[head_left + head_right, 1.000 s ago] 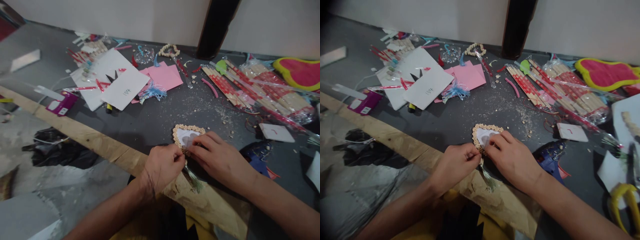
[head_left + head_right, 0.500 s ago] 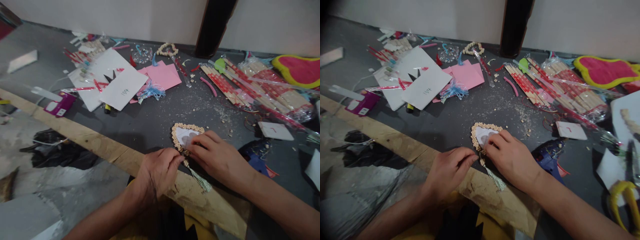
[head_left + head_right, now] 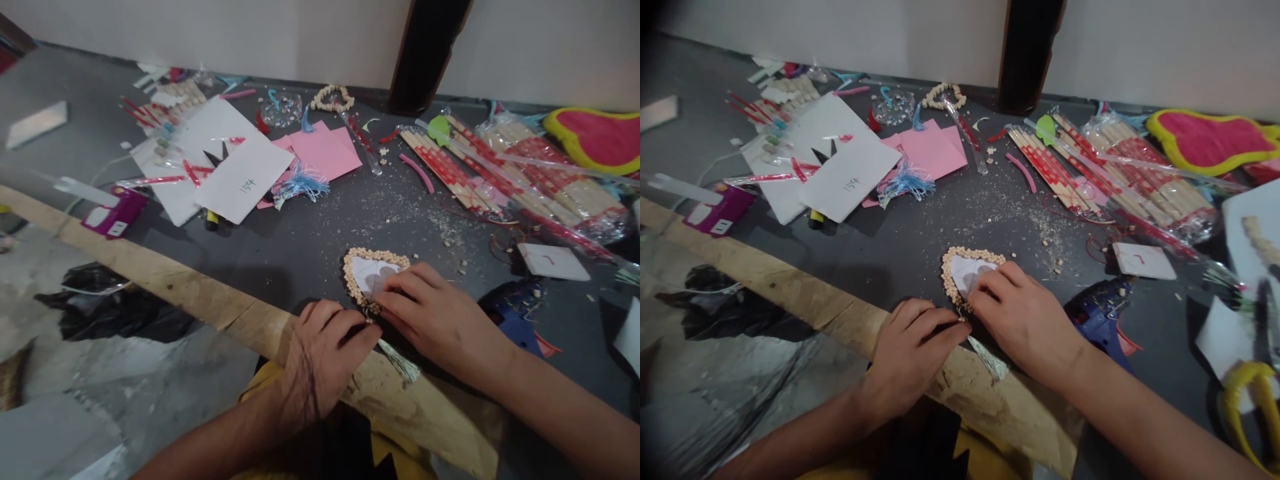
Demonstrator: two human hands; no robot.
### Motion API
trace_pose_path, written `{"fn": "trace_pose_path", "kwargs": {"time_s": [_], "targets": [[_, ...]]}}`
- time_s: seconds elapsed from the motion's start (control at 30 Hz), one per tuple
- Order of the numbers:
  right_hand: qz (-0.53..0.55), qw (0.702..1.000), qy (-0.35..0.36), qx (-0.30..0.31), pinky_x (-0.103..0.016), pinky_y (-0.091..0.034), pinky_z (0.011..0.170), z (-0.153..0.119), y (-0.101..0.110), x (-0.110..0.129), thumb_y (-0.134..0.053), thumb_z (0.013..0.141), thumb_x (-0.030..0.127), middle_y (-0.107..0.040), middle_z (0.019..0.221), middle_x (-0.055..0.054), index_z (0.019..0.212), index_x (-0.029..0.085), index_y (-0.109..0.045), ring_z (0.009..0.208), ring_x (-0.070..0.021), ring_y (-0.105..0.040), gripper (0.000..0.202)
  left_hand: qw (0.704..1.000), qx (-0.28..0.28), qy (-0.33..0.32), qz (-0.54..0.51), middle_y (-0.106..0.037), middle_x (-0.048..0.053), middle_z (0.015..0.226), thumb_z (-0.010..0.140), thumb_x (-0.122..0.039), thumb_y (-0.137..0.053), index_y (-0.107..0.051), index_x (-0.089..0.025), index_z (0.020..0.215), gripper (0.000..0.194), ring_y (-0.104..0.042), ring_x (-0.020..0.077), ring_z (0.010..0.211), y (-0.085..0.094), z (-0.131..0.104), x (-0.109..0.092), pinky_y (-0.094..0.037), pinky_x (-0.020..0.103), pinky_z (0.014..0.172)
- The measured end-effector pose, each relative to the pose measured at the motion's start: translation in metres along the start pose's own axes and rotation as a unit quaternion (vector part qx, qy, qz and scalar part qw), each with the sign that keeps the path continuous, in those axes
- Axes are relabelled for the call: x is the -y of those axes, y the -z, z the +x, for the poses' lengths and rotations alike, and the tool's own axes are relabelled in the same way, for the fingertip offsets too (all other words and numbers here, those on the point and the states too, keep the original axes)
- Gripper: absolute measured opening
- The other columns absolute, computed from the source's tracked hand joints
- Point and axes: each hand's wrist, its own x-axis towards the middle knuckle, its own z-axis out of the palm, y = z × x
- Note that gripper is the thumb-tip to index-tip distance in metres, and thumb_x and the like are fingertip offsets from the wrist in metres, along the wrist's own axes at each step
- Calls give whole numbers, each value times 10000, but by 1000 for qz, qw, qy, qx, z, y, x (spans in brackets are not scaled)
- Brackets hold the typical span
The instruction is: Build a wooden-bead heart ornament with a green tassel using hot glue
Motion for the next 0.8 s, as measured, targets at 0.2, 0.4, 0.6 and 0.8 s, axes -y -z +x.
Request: {"fn": "trace_pose_path", "kwargs": {"time_s": [0.2,0.4,0.6,0.8], "targets": [[1,1000,7,-9,-363,-477,782,1,1,0,-510,888,202,-625,937,-88,963,174,-654,937,-222,-493,165,999,2,11,-37,-668,14,888,896,-298,-549,-671,-229,919,142,-511,182,857,4,6,1,-412,338,782],[0,1000,0,-2,-356,-483,764,1,2,1,-508,890,217,-629,936,-80,956,185,-654,922,-220,-496,164,998,-14,33,-49,-665,20,937,894,-275,-535,-687,-251,886,154,-524,191,887,5,9,1,-406,355,789],[0,1000,-6,14,-369,-480,780,1,3,2,-548,869,211,-620,949,-75,963,182,-651,925,-231,-488,142,997,-13,36,-66,-683,6,947,897,-231,-529,-671,-231,930,146,-548,188,895,4,8,5,-396,378,840],[5,1000,-10,23,-363,-471,781,0,2,2,-542,872,208,-621,965,-73,990,183,-642,933,-230,-488,157,995,7,53,-84,-687,24,970,894,-265,-553,-593,-199,1049,173,-565,193,921,5,7,9,-379,389,883]]}}
